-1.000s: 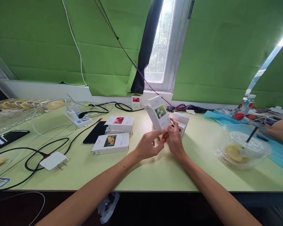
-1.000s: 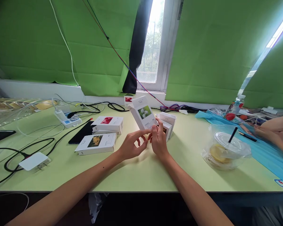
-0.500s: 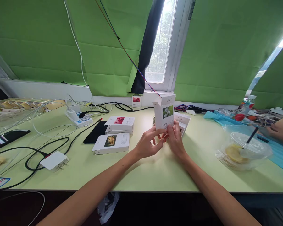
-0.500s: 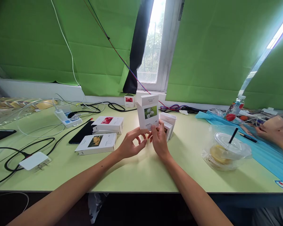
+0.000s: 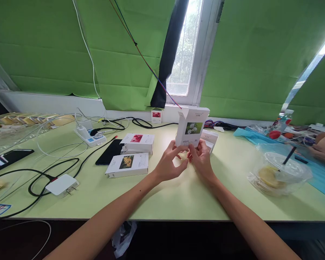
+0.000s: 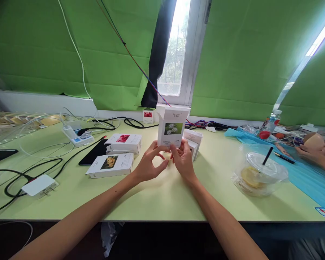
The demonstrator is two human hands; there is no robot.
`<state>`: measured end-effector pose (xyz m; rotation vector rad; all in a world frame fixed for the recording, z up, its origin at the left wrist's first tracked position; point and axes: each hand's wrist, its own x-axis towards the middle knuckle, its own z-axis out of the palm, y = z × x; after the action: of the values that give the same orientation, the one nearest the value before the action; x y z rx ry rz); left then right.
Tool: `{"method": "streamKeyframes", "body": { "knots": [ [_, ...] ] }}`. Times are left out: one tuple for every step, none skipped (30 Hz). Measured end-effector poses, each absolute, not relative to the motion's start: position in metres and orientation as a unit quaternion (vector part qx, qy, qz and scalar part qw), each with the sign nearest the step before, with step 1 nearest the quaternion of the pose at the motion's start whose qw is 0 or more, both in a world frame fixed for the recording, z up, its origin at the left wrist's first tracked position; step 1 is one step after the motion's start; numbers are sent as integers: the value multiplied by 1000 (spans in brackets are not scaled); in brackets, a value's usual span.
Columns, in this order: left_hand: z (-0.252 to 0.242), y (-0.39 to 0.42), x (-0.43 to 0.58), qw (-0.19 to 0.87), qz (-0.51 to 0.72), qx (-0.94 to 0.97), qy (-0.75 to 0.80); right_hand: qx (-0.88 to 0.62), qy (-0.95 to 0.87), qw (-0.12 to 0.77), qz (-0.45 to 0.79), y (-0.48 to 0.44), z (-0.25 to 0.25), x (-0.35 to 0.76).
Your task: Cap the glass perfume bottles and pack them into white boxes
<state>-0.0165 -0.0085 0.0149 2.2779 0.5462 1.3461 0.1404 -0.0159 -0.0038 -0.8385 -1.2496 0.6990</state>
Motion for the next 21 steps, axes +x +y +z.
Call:
{"method": "streamKeyframes", "body": {
  "knots": [
    [15, -9, -17, 203, 494, 821, 202, -368, -557, 674, 315, -16, -4, 140],
    [15, -9, -17, 185, 502, 819, 206, -364, -559, 672, 321, -17, -4, 139],
    [16, -10, -17, 167, 510, 817, 210, -363, -560, 669, 326, -17, -3, 139],
    [17, -10, -18, 151, 518, 814, 213, -363, -561, 666, 331, -18, -3, 138],
    [18, -11, -18, 139, 527, 810, 215, -365, -562, 663, 335, -18, -3, 138],
    [19, -11, -19, 130, 537, 805, 217, -368, -563, 659, 337, -18, -3, 138],
    [19, -11, -19, 125, 546, 799, 218, -370, -566, 655, 338, -18, -3, 137],
    [20, -11, -20, 121, 555, 793, 220, -372, -570, 650, 338, -18, -3, 137],
    [20, -10, -20, 119, 564, 787, 223, -374, -575, 644, 339, -18, -4, 137],
    [19, -9, -20, 118, 571, 780, 226, -378, -581, 636, 340, -18, -4, 137],
    [18, -8, -20, 119, 579, 773, 229, -382, -587, 627, 341, -17, -4, 137],
    [17, -7, -20, 122, 587, 765, 233, -387, -594, 618, 341, -17, -4, 137],
    [15, -6, -19, 130, 595, 757, 236, -393, -601, 608, 338, -17, -5, 136],
    [14, -4, -19, 139, 610, 743, 240, -400, -610, 598, 332, -17, -5, 136],
    [13, -2, -18, 146, 621, 728, 251, -410, -620, 588, 320, -18, -5, 136],
    [12, -1, -18, 153, 630, 714, 265, -421, -632, 575, 305, -18, -5, 136],
    [11, 0, -17, 165, 633, 703, 279, -433, -646, 560, 286, -19, -4, 136],
    [11, 1, -17, 177, 636, 693, 291, -443, -661, 545, 265, -19, -4, 135],
    [11, 2, -17, 187, 638, 682, 304, -449, -675, 532, 244, -20, -5, 135],
    [11, 2, -17, 193, 641, 673, 315, -453, -687, 520, 227, -20, -5, 135],
    [12, 2, -17, 194, 644, 666, 323, -453, -696, 514, 216, -20, -6, 135]
  ]
}}
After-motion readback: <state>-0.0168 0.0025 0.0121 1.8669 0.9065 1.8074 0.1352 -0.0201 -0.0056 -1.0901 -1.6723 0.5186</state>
